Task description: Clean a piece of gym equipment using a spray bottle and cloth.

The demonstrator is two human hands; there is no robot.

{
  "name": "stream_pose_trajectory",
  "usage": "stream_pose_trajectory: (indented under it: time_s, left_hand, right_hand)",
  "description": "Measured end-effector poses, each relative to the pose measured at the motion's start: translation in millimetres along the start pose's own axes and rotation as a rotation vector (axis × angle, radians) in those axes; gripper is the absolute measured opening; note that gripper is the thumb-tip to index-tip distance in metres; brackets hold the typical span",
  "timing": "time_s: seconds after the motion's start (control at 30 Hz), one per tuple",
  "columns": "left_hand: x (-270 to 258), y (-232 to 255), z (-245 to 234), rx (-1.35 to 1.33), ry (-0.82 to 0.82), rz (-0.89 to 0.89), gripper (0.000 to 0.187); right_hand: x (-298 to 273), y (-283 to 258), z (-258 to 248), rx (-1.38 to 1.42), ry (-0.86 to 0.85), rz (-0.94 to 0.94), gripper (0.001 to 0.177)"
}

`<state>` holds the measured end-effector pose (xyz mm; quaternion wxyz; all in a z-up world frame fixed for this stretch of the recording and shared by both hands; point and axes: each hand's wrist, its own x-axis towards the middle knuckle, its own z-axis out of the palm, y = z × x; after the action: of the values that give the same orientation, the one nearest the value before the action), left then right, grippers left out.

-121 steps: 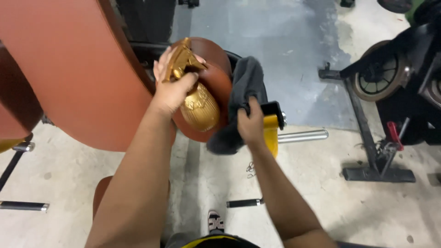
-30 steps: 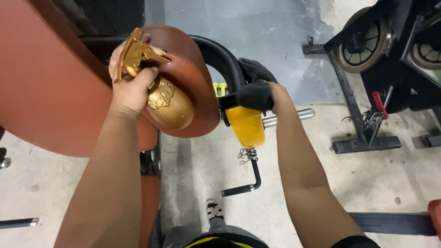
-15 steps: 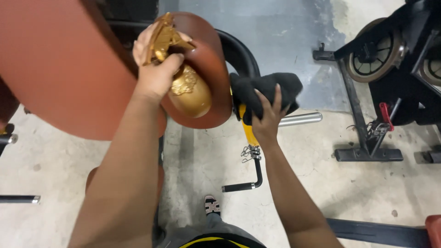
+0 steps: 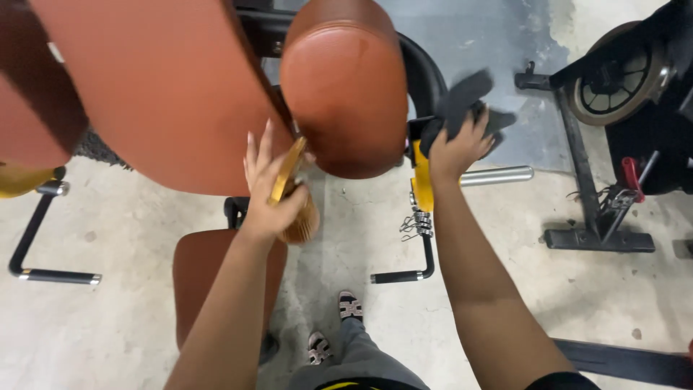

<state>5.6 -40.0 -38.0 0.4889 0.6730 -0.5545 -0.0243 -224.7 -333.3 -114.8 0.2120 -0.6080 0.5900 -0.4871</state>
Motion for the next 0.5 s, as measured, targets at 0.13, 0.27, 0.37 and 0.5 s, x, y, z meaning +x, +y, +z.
stream_pose_trajectory:
  time_s: [0.13, 0.27, 0.37, 0.5]
  left_hand:
    - [-48, -33, -16, 0.042, 0.034, 0.003, 0.050]
    - [-88, -28, -40, -0.094, 0.129, -0.014, 0.064]
    - [-137, -53, -39, -0.603, 0.189, -0.337, 0.046]
    - [-175, -50, -60, -0.550, 0.279, -0.410, 0.047]
  right_hand:
    - [-59, 6, -15, -0.211, -0.065, -0.524, 0.054]
    - [-105, 31, -15, 0.420, -0.347, -0.249, 0.045]
    - [-151, 32, -21, 0.334, -0.492, 0.041, 0.044]
    - [-233, 18, -11, 0.505, -0.691, -0.021, 0.055]
